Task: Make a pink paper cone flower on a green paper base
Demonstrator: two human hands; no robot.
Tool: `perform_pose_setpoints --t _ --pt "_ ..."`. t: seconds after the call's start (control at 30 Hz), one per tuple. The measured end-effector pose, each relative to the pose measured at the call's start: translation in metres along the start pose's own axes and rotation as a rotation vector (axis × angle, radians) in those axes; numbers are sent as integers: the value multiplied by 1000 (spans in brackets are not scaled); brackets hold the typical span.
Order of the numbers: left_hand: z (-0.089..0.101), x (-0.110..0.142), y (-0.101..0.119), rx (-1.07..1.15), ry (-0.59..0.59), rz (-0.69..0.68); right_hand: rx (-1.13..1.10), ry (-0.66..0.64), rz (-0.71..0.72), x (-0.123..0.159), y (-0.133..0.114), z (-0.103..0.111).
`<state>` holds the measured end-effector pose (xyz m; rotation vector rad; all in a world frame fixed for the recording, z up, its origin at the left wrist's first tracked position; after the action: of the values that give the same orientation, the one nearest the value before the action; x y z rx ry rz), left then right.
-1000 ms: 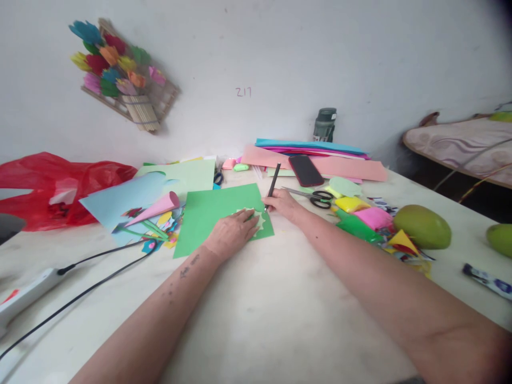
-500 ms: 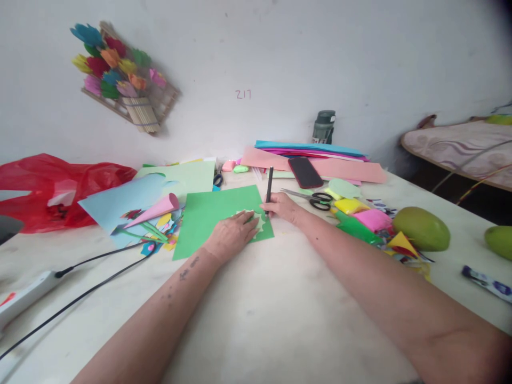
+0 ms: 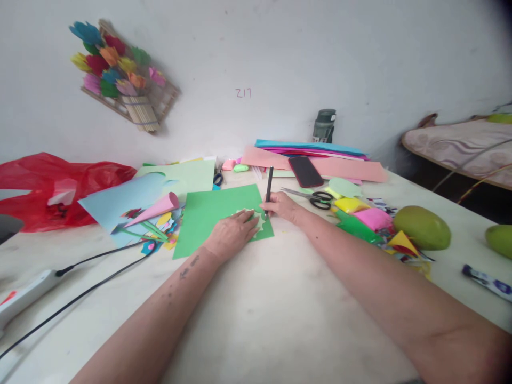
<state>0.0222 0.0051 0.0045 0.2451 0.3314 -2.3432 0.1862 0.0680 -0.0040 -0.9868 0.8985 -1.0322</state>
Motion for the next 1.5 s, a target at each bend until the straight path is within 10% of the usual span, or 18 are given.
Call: perform_pose_setpoints --t 1.5 --pt "3 0 1 14 -32 21 7 201 40 -8 8 4"
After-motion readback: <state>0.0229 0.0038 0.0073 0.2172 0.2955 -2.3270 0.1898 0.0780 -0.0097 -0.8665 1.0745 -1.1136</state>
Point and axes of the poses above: each hand's wrist, its own x-axis away from the middle knuckle, its own z-axis out of the back of the hand, y = z × x, the point moved 2 cm from there along -x, towards the middle knuckle, and after that the axes turned 1 degree about z, right-handed, at the moved point
